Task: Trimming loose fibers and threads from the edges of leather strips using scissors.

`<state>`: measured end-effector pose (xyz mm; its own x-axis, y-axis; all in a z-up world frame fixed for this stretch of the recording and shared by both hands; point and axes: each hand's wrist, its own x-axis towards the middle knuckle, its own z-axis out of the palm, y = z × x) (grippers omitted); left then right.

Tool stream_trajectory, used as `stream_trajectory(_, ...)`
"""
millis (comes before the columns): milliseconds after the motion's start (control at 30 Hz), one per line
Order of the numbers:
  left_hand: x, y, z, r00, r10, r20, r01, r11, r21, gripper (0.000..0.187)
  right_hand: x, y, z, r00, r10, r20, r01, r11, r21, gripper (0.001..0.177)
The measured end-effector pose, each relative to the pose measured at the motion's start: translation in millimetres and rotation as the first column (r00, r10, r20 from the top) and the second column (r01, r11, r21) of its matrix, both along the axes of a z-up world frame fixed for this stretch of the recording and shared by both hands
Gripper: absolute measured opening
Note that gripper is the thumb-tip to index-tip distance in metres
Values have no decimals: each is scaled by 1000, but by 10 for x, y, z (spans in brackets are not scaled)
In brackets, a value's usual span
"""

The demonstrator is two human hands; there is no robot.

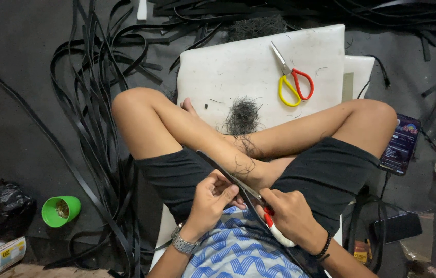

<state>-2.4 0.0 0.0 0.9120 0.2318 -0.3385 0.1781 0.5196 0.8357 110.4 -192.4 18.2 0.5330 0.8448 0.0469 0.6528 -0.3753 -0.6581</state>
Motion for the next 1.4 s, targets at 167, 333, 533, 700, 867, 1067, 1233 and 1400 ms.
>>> stream_trajectory(167, 6, -6, 23, 999, -34, -15, 34, 999, -18, 9, 33, 37, 18, 1000, 4, 14, -4, 1000, 11, 16)
stream_trajectory(333, 13, -33, 76, 997, -66, -40, 64, 996, -63, 7, 34, 45, 24, 1000, 5, 22, -5, 1000, 10, 15)
stream_trajectory(533, 18, -32, 76, 997, -75, -32, 73, 995, -64, 7, 28, 40, 36, 999, -15, -47, 18, 998, 67, 16)
stream_trajectory(700, 15, -50, 110, 989, -145, -36, 144, 989, -34, 6, 46, 26, -62, 1000, 3, 26, -3, 1000, 23, 18)
stream_trajectory(867, -4, -87, 90, 987, -154, -45, 151, 986, -66, 7, 80, 73, 19, 1000, -3, -11, 4, 998, 61, 15)
stream_trajectory(1067, -16, -82, 53, 989, -143, -34, 140, 987, -80, 8, 60, 53, -57, 967, -96, -235, 124, 986, 111, 10)
stream_trajectory(1233, -7, -101, -19, 993, -111, -28, 109, 993, -50, 12, 8, 83, 64, 785, -145, -602, 228, 972, 63, 29)
stream_trajectory(1400, 73, 21, -12, 979, 184, -91, -181, 983, 37, 20, -87, 129, 103, 880, -78, -469, 184, 966, 184, 6)
